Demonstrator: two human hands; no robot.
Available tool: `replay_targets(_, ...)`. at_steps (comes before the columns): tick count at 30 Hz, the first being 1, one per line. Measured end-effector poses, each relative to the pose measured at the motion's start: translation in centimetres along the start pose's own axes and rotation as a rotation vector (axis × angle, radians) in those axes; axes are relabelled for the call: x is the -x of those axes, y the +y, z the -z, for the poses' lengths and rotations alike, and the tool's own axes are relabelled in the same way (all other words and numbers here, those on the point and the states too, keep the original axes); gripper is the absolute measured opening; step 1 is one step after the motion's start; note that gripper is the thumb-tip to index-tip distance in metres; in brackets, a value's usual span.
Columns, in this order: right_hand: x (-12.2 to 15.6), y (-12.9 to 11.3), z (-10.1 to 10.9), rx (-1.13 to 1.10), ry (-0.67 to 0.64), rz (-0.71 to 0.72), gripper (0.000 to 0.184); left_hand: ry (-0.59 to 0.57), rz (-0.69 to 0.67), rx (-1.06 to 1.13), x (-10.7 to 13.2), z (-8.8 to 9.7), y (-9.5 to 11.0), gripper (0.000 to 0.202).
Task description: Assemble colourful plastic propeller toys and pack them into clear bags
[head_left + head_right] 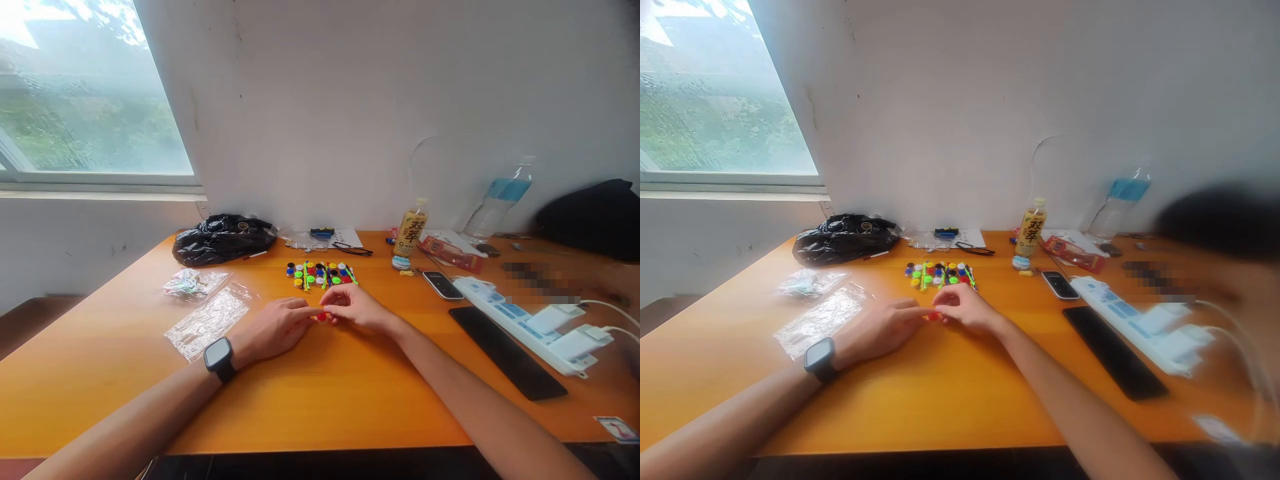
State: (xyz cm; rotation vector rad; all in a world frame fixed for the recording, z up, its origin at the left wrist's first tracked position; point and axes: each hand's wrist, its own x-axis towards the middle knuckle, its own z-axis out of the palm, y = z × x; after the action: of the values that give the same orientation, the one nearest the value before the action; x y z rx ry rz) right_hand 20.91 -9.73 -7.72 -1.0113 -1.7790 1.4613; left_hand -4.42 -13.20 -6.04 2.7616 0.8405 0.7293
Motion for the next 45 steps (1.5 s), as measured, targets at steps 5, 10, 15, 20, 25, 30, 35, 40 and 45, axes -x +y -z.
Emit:
replay_targets(5,0.1,-0.2,0.0,0.06,-0.019,0.024,0.031,-0.001,-0.016,-0.025,-0.1,0.0,0.2,0.036)
replay_targets(10,0.3,-0.7,0.1,0.186,-0.037,0.067,0.024,0.0,-0.058,-0.063,-0.2,0.2,0.6,0.031)
replay_targets(15,0.3,-1.1,-0.1,0.244,-0.032,0.097,0.022,0.011,-0.058,-0.026,-0.2,-0.5,0.4,0.024)
replay_targets(20,0.4,-0.1,-0.6,0.207,-0.038,0.111,0.02,0.005,-0.042,-0.012,-0.4,-1.4,0.3,0.016)
replay_targets(25,1.4,0.6,-1.1,0.318,0.102,0.16,0.022,0.003,-0.011,0.003,-0.2,-1.5,0.4,0.012)
replay_targets(30,2.6,-0.9,-1.0,0.454,0.288,0.183,0.033,0.107,0.056,0.079,0.0,-1.0,0.4,0.039)
replay_targets(35,2.9,-1.7,-0.3,0.391,0.277,0.047,0.046,0.182,0.073,0.124,0.1,0.5,0.5,0.053)
replay_targets(40,2.8,-2.1,-0.1,0.03,0.302,-0.003,0.051,0.227,0.133,0.115,0.4,1.0,0.2,0.045)
replay_targets(45,2.7,-1.9,0.4,0.036,0.357,0.015,0.046,0.287,0.203,0.047,0.4,-0.3,-1.5,0.039)
